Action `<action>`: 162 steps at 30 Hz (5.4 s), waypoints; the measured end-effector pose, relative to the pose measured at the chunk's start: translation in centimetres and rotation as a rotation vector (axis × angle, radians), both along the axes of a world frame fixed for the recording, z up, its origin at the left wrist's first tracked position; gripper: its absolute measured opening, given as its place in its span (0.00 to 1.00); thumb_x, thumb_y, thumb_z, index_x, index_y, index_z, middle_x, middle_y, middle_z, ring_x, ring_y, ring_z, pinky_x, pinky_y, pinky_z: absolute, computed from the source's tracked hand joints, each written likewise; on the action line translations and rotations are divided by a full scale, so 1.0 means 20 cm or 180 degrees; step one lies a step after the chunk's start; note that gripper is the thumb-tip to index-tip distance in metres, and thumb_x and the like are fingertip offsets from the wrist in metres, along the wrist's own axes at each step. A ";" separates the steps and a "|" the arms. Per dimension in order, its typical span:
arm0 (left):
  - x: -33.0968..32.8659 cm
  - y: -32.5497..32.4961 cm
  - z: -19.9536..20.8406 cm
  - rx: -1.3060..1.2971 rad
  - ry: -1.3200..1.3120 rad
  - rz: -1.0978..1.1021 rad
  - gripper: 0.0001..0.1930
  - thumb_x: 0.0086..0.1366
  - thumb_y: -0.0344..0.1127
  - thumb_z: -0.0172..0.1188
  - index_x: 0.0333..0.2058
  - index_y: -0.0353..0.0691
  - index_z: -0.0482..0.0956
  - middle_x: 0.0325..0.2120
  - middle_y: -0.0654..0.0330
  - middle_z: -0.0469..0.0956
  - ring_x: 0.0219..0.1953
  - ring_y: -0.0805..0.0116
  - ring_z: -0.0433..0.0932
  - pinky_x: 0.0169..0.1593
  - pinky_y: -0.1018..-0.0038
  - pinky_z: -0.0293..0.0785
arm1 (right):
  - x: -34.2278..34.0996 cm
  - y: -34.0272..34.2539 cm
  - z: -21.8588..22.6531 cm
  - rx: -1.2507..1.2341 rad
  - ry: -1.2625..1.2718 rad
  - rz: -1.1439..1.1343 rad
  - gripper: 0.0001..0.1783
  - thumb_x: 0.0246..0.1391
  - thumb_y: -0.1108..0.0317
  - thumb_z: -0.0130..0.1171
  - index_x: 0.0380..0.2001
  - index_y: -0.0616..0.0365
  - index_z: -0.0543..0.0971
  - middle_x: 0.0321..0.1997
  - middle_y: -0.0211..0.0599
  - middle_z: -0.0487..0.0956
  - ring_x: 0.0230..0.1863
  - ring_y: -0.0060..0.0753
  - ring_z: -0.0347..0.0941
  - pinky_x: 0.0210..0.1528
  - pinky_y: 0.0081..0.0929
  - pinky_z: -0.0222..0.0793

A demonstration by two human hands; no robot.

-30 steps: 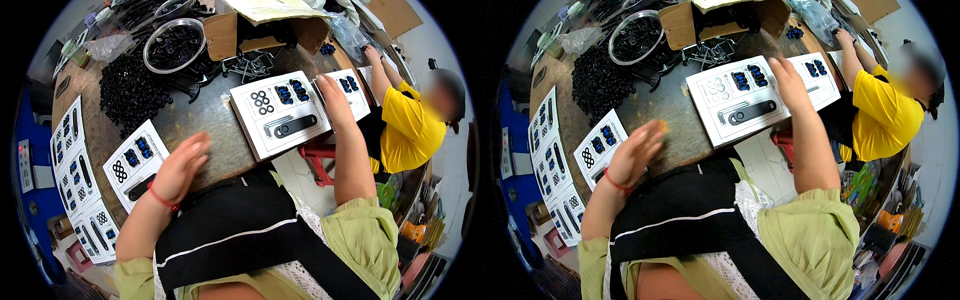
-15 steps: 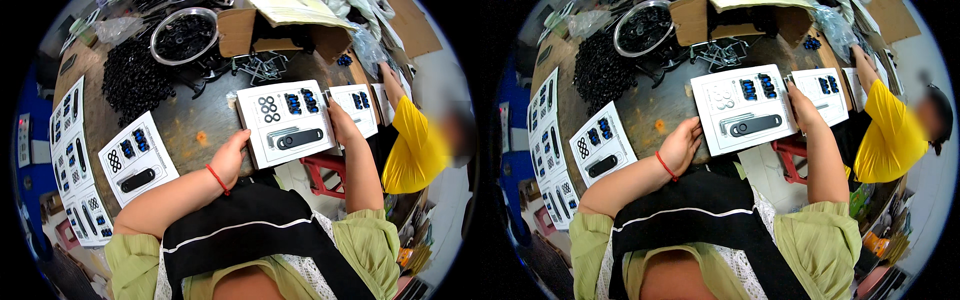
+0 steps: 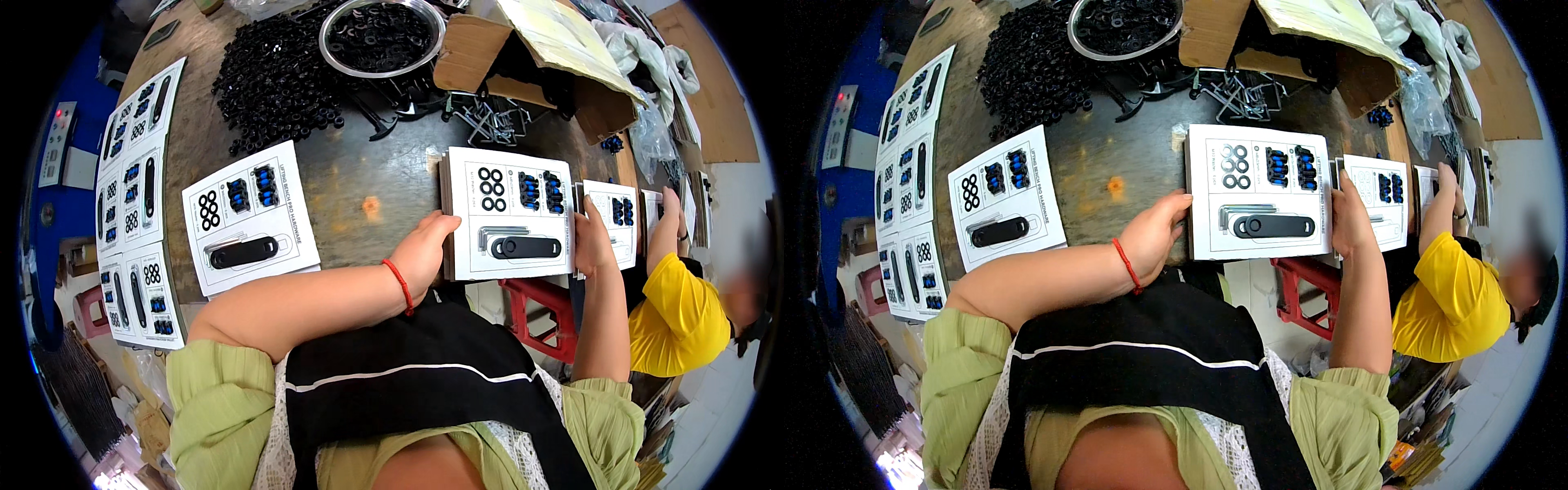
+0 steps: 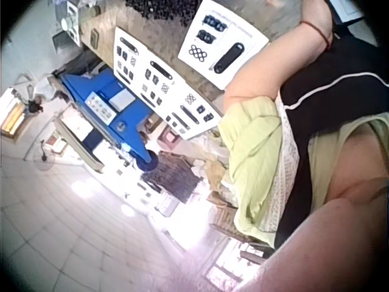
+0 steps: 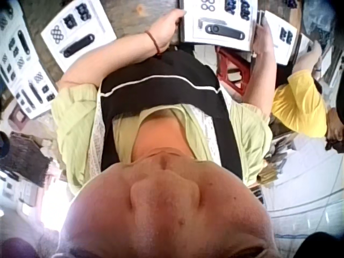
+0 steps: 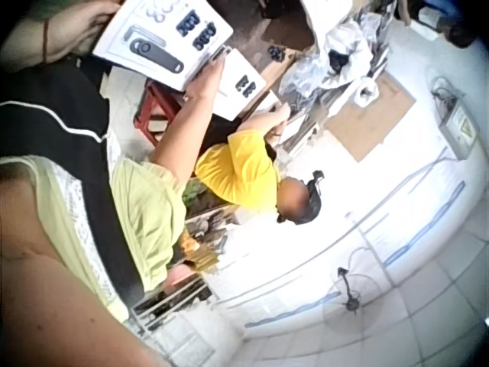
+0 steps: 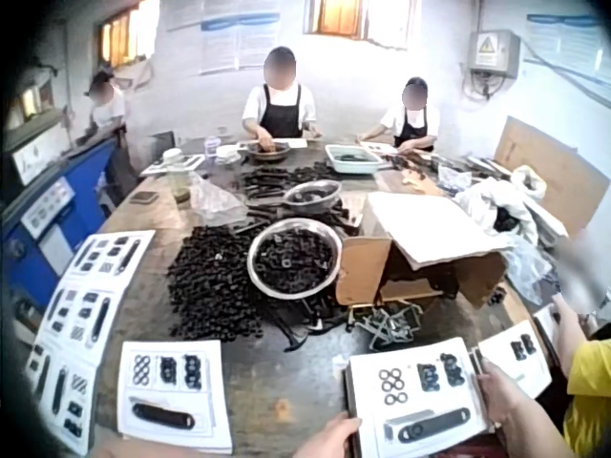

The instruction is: The person assembles door lock hardware onto white cardboard backings. They place black handles, blue cylinders, and black rings into designated slots, then stack the completed backings on the table.

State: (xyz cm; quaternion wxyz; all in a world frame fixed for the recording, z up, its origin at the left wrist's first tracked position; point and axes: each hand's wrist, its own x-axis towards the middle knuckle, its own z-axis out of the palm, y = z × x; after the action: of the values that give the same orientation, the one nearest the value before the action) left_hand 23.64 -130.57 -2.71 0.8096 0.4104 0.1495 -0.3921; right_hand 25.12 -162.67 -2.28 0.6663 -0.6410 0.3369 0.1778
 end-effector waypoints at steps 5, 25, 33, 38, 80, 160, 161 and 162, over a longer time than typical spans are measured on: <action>0.00 0.03 -0.03 0.0073 0.0017 0.0251 0.25 0.69 0.47 0.46 0.58 0.36 0.69 0.60 0.57 0.67 0.66 0.66 0.58 0.69 0.66 0.44 | -0.02 0.07 0.03 0.0055 0.0045 0.0140 0.53 0.58 0.29 0.40 0.65 0.73 0.60 0.66 0.55 0.65 0.66 0.43 0.61 0.67 0.36 0.53; -0.03 0.55 0.09 0.0630 -0.0418 0.0381 0.26 0.72 0.46 0.41 0.61 0.35 0.65 0.56 0.56 0.70 0.58 0.64 0.67 0.64 0.67 0.60 | 0.01 0.67 -0.01 0.0817 -0.0281 0.0054 0.34 0.65 0.44 0.46 0.61 0.62 0.68 0.60 0.52 0.71 0.55 0.40 0.72 0.59 0.30 0.65; -0.04 0.62 0.03 0.0545 -0.0421 0.0692 0.27 0.71 0.45 0.41 0.62 0.32 0.62 0.59 0.53 0.66 0.61 0.61 0.64 0.66 0.65 0.58 | -0.01 0.74 0.06 0.0927 -0.0237 0.0043 0.32 0.65 0.46 0.47 0.59 0.63 0.70 0.59 0.47 0.73 0.56 0.36 0.70 0.60 0.29 0.64; -0.04 0.63 0.00 0.0152 -0.0321 0.0768 0.25 0.72 0.42 0.41 0.61 0.32 0.63 0.57 0.52 0.69 0.60 0.60 0.67 0.65 0.64 0.60 | 0.01 0.72 -0.05 0.1050 -0.0376 0.0044 0.31 0.65 0.46 0.47 0.57 0.64 0.71 0.56 0.48 0.75 0.53 0.37 0.73 0.58 0.30 0.65; 0.01 0.67 0.36 0.2239 -0.2610 0.0380 0.23 0.61 0.37 0.59 0.55 0.38 0.74 0.61 0.56 0.65 0.63 0.64 0.64 0.61 0.67 0.61 | 1.15 0.52 -0.19 -0.3296 -0.2007 0.0867 0.29 0.49 0.45 0.61 0.33 0.67 0.83 0.36 0.59 0.81 0.42 0.58 0.78 0.46 0.45 0.72; 0.04 1.38 0.32 0.3111 -0.2732 0.1804 0.17 0.63 0.35 0.64 0.48 0.33 0.79 0.41 0.57 0.82 0.43 0.73 0.79 0.48 0.78 0.73 | 1.54 1.28 0.07 -0.2378 -0.3323 0.3231 0.09 0.55 0.71 0.61 0.40 0.59 0.80 0.28 0.28 0.79 0.28 0.21 0.72 0.32 0.22 0.69; 0.10 1.32 0.36 0.3326 -0.2814 0.1525 0.17 0.66 0.37 0.59 0.50 0.36 0.78 0.44 0.57 0.81 0.47 0.70 0.79 0.49 0.77 0.71 | 1.51 1.32 0.10 -0.1833 -0.3482 0.2969 0.09 0.56 0.69 0.61 0.40 0.60 0.80 0.28 0.25 0.78 0.26 0.16 0.69 0.29 0.17 0.66; 0.12 1.27 0.40 0.3360 -0.2930 0.1532 0.17 0.67 0.41 0.57 0.50 0.36 0.78 0.43 0.57 0.82 0.45 0.71 0.80 0.47 0.77 0.72 | 1.23 1.54 0.33 -0.1658 -0.2463 0.2761 0.09 0.52 0.74 0.61 0.39 0.59 0.81 0.25 0.32 0.80 0.23 0.21 0.73 0.24 0.20 0.67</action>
State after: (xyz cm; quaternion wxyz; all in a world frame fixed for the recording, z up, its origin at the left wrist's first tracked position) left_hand 25.96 -105.21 5.37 0.5489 0.8239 0.0494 0.1321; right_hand 49.79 -131.89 4.35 0.4296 -0.8780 -0.1862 0.0994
